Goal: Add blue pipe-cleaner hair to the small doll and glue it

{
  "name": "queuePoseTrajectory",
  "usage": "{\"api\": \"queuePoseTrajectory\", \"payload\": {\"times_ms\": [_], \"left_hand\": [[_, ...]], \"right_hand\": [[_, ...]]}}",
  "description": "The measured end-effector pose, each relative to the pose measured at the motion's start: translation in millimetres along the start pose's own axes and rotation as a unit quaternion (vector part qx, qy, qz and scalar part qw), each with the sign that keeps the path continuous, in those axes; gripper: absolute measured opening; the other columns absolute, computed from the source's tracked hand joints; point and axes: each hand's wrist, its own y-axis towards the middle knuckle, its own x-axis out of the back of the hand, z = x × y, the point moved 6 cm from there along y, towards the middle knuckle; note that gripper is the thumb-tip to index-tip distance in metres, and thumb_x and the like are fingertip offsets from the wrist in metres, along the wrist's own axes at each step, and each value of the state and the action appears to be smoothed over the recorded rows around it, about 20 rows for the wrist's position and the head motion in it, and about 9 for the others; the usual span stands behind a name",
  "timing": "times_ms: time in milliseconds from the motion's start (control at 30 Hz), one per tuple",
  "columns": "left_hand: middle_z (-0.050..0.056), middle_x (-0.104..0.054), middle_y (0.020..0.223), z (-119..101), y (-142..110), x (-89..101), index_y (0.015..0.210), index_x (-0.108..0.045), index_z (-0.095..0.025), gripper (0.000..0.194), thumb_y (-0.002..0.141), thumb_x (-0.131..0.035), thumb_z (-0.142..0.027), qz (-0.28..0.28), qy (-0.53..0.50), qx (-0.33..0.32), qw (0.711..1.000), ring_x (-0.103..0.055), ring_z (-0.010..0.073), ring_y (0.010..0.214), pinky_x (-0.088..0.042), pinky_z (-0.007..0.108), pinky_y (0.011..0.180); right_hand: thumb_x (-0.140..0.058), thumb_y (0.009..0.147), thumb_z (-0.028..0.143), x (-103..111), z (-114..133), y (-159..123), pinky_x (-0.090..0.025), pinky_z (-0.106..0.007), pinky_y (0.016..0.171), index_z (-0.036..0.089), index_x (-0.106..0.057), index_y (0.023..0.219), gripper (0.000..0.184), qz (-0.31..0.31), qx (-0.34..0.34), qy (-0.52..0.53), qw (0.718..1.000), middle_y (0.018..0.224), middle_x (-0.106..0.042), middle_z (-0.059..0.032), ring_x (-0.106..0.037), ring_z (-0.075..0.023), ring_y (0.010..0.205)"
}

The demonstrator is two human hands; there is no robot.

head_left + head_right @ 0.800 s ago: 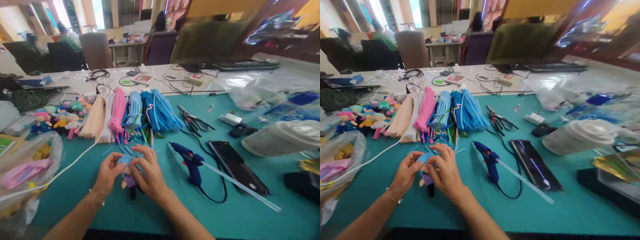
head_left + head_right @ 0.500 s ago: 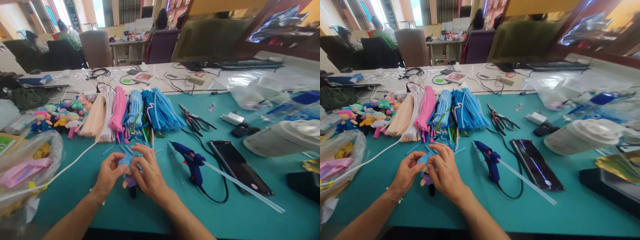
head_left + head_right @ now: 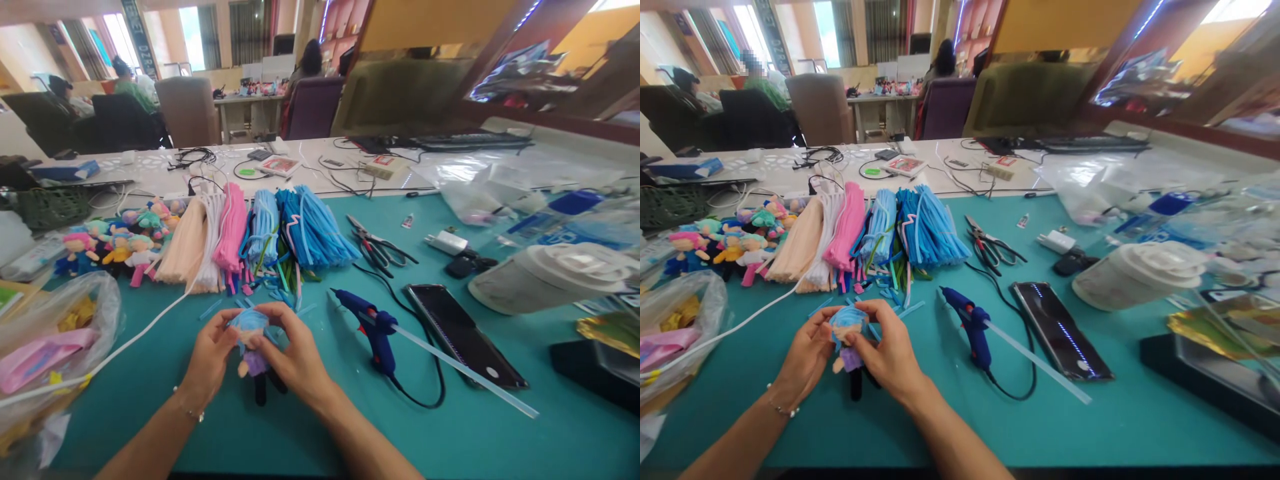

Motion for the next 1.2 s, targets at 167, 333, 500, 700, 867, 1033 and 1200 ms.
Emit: {"api": "queuePoseTrajectory", "payload": {"times_ms": [167,333,500,700,867,1033,1200], "left_hand": [[0.007,-0.075,0.083,-1,-1,-0.9,0.096,-0.071,-0.014,0.046,0.062,-0.086,-0.041,0.007,0.014,-0.002,1.000,-0.069,0.0195,0.073,-0.055,0.029,0.068],[0.005,-0.075,0.083,-3,0,2.4,0.094,-0.072,-0.016,0.033,0.065,-0.081,-0.028,0.009,0.062,-0.055,0.996,-0.070,0.0191,0.077,-0.056,0.028,0.072],[0.002,-0.067,0.090,-10,-4,0.4,0.093,-0.073,-0.020,0.026,0.069,-0.081,-0.024,0.029,0.096,-0.165,0.981,-0.067,0.0159,0.080,-0.057,0.025,0.072],[0.005,-0.062,0.103,-9,-9,0.6,0.097,-0.072,-0.021,0.024,0.075,-0.078,-0.022,0.040,0.137,-0.207,0.968,-0.065,0.0179,0.088,-0.057,0.028,0.077],[0.006,-0.062,0.103,-13,-13,-1.5,0.095,-0.073,-0.020,0.024,0.072,-0.080,-0.021,0.029,0.146,-0.201,0.968,-0.064,0.0200,0.094,-0.056,0.029,0.082],[0.006,-0.062,0.103,-15,-15,-3.2,0.093,-0.073,-0.021,0.025,0.071,-0.083,-0.022,0.026,0.145,-0.195,0.970,-0.064,0.0210,0.095,-0.055,0.029,0.082],[0.006,-0.062,0.103,-14,-14,-2.7,0.094,-0.074,-0.022,0.024,0.071,-0.083,-0.022,0.033,0.149,-0.200,0.968,-0.064,0.0205,0.095,-0.055,0.028,0.082]], "right_hand": [[-0.068,0.082,0.023,1,-6,-1,-0.056,-0.033,0.085,0.022,-0.062,0.110,0.028,-0.013,-0.031,0.024,0.999,0.103,-0.071,-0.0057,-0.067,-0.0200,0.092],[-0.068,0.084,0.029,1,0,0,-0.057,-0.032,0.083,0.021,-0.061,0.110,0.027,-0.004,-0.026,0.031,0.999,0.104,-0.070,-0.0065,-0.068,-0.0202,0.092],[-0.067,0.084,0.028,0,4,-1,-0.057,-0.031,0.077,0.022,-0.061,0.112,0.029,0.007,-0.008,0.043,0.999,0.108,-0.067,-0.0073,-0.067,-0.0205,0.093],[-0.060,0.088,0.027,1,3,-2,-0.056,-0.031,0.080,0.021,-0.063,0.109,0.022,-0.001,-0.004,0.044,0.999,0.107,-0.068,-0.0077,-0.066,-0.0206,0.095],[-0.058,0.089,0.027,1,7,-2,-0.055,-0.032,0.084,0.021,-0.064,0.109,0.021,-0.002,0.000,0.043,0.999,0.109,-0.068,-0.0079,-0.065,-0.0215,0.098],[-0.054,0.091,0.027,1,9,-1,-0.054,-0.034,0.088,0.022,-0.064,0.108,0.021,-0.007,0.002,0.039,0.999,0.108,-0.068,-0.0075,-0.065,-0.0216,0.099],[-0.056,0.090,0.028,2,8,-2,-0.054,-0.034,0.088,0.022,-0.065,0.111,0.023,-0.006,-0.008,0.049,0.999,0.108,-0.069,-0.0069,-0.066,-0.0214,0.098]]}}
